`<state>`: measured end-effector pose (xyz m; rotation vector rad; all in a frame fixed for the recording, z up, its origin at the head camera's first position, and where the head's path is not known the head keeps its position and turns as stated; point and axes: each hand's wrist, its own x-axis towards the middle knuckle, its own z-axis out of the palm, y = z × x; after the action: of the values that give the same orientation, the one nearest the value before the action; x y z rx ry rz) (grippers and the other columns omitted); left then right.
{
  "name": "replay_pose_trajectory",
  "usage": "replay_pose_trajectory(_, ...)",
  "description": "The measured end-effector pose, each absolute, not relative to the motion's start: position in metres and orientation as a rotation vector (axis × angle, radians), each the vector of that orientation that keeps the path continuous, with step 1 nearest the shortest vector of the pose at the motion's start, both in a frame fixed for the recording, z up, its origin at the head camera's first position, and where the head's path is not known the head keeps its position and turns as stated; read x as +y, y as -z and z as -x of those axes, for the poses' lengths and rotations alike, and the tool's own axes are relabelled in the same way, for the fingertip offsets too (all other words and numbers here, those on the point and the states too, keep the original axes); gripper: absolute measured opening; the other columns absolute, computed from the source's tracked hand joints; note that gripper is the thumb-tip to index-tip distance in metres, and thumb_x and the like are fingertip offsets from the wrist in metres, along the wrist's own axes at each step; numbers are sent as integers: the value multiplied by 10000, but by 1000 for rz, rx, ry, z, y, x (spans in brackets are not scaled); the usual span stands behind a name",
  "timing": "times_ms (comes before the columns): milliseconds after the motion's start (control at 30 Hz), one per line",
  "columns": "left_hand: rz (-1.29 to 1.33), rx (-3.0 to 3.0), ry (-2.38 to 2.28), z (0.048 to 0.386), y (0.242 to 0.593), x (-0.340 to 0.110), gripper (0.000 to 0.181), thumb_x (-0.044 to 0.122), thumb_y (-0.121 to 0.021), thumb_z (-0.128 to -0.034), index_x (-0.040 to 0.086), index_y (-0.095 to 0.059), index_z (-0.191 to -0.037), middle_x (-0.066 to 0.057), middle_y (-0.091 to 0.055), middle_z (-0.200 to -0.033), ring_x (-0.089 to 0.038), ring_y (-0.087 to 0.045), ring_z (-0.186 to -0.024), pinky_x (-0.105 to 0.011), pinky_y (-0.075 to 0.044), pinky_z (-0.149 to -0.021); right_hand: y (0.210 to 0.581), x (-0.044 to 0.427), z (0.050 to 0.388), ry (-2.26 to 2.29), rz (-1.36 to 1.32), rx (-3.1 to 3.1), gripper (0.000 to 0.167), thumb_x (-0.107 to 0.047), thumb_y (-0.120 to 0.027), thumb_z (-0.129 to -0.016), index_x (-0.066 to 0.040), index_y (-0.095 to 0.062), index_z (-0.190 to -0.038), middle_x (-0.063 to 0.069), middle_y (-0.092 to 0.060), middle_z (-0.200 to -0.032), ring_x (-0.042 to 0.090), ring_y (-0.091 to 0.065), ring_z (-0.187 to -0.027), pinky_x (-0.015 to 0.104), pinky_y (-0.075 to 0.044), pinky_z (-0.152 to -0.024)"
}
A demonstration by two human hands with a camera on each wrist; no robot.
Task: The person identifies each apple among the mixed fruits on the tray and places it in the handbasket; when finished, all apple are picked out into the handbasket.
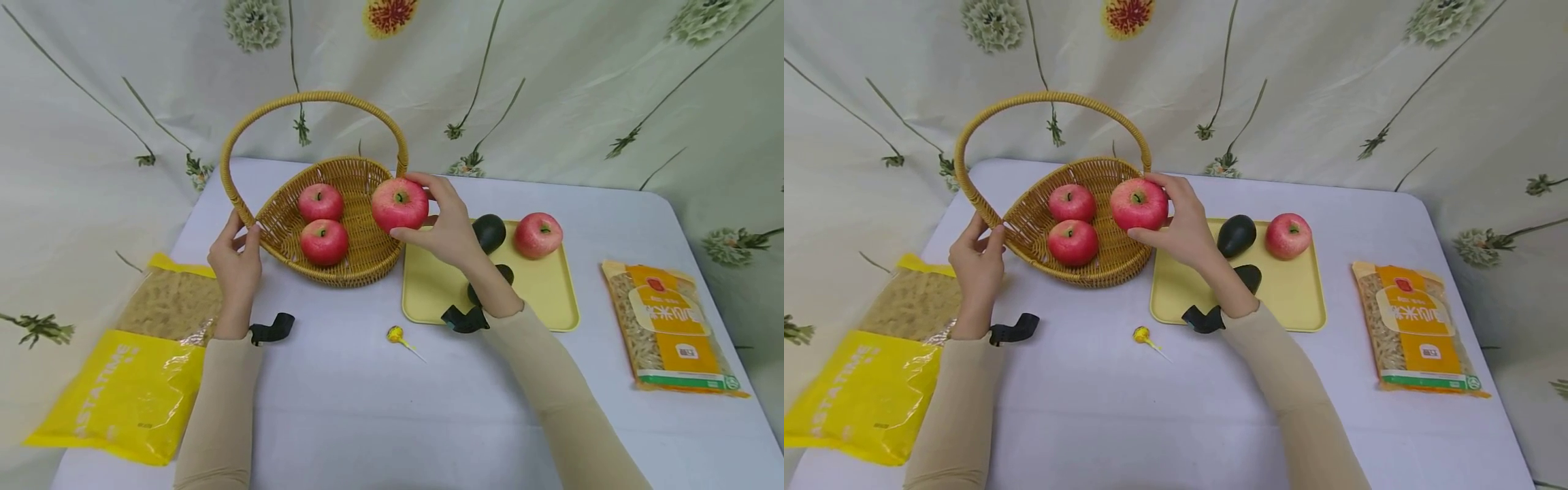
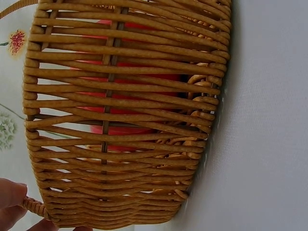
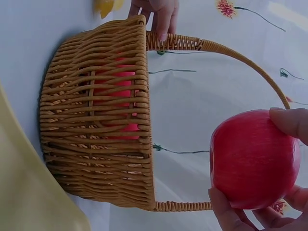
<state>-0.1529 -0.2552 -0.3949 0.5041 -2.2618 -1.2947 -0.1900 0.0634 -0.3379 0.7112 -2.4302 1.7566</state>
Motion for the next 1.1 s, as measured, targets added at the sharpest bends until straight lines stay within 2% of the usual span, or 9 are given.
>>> replay_pose_trajectory(233, -508, -2262, 1305, 153, 395, -256, 449, 255, -529, -1006, 275, -465, -1450, -26, -592, -1383, -256, -630, -1090, -203, -527, -835, 340, 41, 200, -1691, -667, -2506, 781, -154, -839, -756, -110, -455, -1435, 66, -465, -1404, 183, -478, -1219, 360, -583, -846)
replay_pose_trajectory(467, -517, -2278, 1332, 151, 393, -256, 456, 261, -525, -1008, 287, -449, -1457, -13, -579, -1399, -243, -620, -1106, -228, -531, -854, 347, 20, 213, -1510, -663, -2607, 783, -181, -841, -749, -99, -463, -1430, 88, -496, -1404, 215, -477, -1274, 362, -469, -1037)
replay_pose_trajectory(633, -519, -2283, 1330, 152, 392, -256, 459, 266, -520, -1011, 284, -440, -1462, -9, -571, -1409, -238, -618, -1118, -294, -540, -904, 356, 4, 224, -1429, -651, -2659, 779, -186, -831, -764, -67, -450, -1432, 124, -490, -1407, 255, -484, -1277, 395, -458, -1052)
replay_pose_trajectory(967, -510, -2284, 1322, 152, 393, -256, 465, 266, -522, -1010, 270, -435, -1467, -15, -573, -1406, -240, -623, -1123, -299, -545, -905, 367, -22, 239, -1308, -622, -2737, 759, -203, -814, -782, -39, -441, -1423, 133, -481, -1417, 256, -454, -1301, 403, -401, -1101)
replay_pose_trajectory(1100, -520, -2288, 1318, 152, 393, -256, 465, 267, -519, -1011, 274, -433, -1467, -11, -569, -1412, -236, -622, -1126, -301, -545, -903, 371, -28, 244, -1286, -561, -2787, 770, -221, -808, -788, -58, -428, -1437, 119, -467, -1428, 242, -445, -1311, 389, -378, -1118)
